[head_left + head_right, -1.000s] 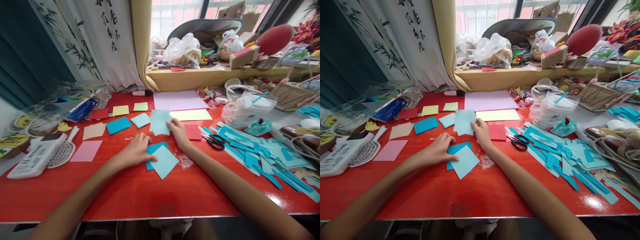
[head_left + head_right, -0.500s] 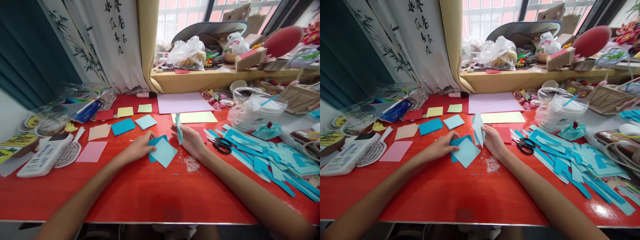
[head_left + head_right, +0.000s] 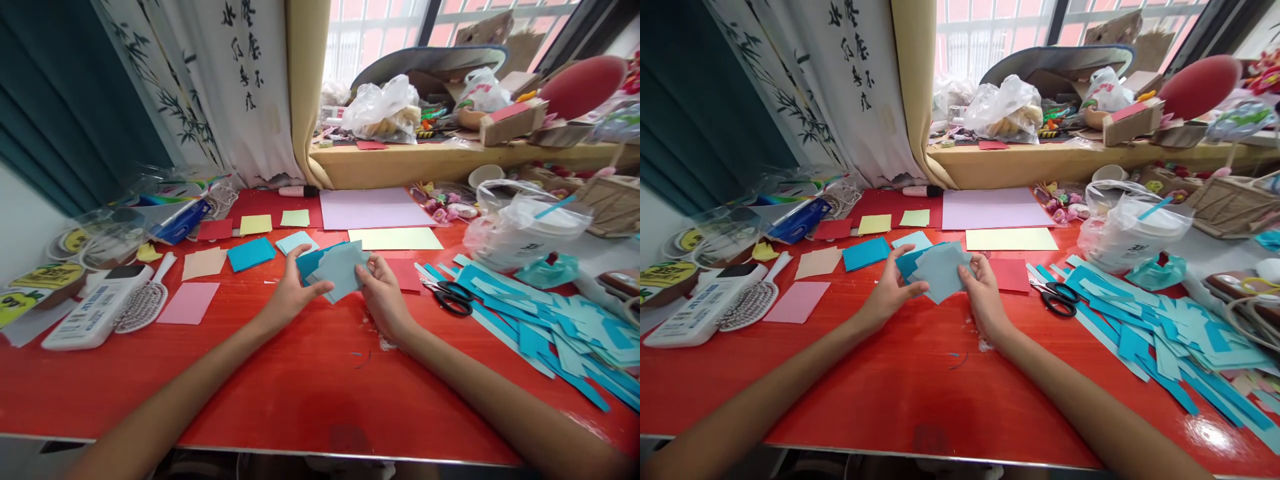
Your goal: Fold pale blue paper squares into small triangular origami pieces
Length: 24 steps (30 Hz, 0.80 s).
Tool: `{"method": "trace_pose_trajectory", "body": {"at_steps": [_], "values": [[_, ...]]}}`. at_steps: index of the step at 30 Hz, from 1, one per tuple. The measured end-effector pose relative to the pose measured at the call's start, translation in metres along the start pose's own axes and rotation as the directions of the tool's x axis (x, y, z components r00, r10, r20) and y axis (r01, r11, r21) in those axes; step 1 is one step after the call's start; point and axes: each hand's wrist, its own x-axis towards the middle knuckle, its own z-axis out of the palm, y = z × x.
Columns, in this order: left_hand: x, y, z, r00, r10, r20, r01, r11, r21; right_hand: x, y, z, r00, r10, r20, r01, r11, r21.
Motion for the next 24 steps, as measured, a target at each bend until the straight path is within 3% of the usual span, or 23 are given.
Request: {"method": "trace_pose_trajectory", "body": {"at_steps": [3,6,8,12,16,21,24], "values": [[-0.008,0.0,0.005,0.999,0.034,-0.039,-0.03,0.995,0.099,-0.01,0.001,0.008,0.998,0.001,0.057,0.003,0.997,-0.074],[-0.008,-0.002,0.004,0.996,0.067,-0.062,-0.057,0.988,0.142,-0.014,-0.001,0.01,0.99,0.035,0.137,0.019,0.926,-0.378],[-0.005,-0.004,0.001,0.994,0.088,-0.071,-0.076,0.986,0.15,-0.013,-0.002,0.009,0.983,0.058,0.176,0.032,0.88,-0.473],[0.001,-0.008,-0.001,0.985,0.174,0.024,-0.175,0.981,0.086,-0.011,0.0,0.003,0.972,-0.002,0.234,0.107,0.894,-0.435],[-0.002,-0.012,0.002,0.953,0.283,0.105,-0.284,0.959,-0.009,-0.013,0.003,0.0,0.977,-0.057,0.207,0.151,0.869,-0.472],[-0.001,-0.017,0.004,0.964,0.257,0.065,-0.254,0.966,-0.053,-0.015,-0.001,0.002,0.953,-0.292,0.083,0.3,0.865,-0.401],[0.001,-0.018,0.005,0.97,0.228,0.084,-0.22,0.972,-0.085,-0.013,0.001,0.003,0.941,-0.261,0.216,0.329,0.857,-0.397]]}}
